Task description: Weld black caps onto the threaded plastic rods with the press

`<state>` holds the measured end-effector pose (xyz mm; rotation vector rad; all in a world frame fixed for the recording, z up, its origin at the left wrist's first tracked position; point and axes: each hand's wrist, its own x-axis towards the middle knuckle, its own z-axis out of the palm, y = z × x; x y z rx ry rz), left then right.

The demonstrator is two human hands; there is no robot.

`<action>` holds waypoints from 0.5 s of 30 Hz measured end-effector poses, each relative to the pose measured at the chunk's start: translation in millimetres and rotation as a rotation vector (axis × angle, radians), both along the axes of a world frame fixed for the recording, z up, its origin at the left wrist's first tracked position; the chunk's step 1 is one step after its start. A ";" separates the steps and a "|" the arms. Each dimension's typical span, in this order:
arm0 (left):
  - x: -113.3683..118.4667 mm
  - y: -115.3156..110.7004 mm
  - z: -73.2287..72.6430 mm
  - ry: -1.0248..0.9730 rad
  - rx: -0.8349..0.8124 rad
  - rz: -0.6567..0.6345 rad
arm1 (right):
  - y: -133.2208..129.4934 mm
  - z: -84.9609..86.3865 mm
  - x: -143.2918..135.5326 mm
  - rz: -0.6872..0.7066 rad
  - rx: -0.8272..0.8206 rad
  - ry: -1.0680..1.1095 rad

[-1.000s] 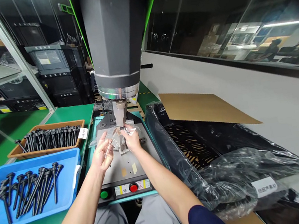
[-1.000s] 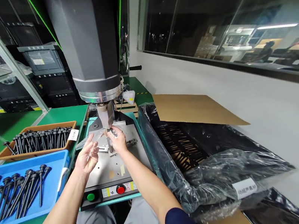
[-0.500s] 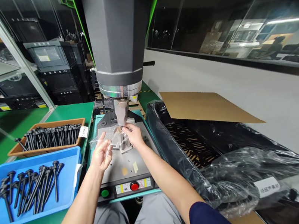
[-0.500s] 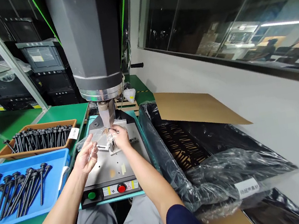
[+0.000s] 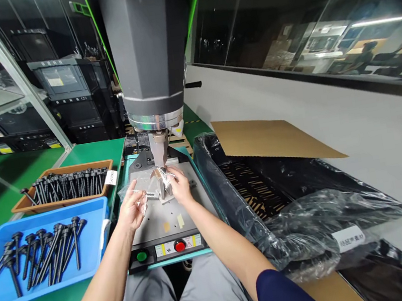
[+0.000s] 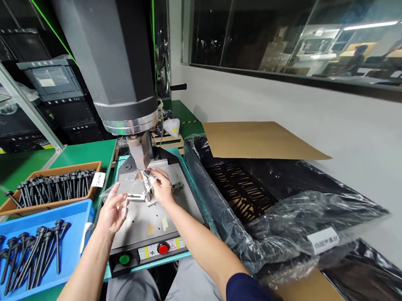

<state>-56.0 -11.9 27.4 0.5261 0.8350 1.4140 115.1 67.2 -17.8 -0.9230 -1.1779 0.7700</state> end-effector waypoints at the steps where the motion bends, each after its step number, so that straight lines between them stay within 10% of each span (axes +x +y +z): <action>1: -1.4 0.3 -2.6 0.032 0.005 0.008 | -3.5 -5.5 2.0 0.012 -0.048 0.071; 8: -7.4 1.9 -16.4 0.197 0.071 -0.026 | -11.0 -11.9 26.2 0.252 -0.425 0.677; 15: -4.8 -4.1 -10.0 0.275 0.108 -0.049 | -6.5 13.7 37.4 0.215 -0.424 0.648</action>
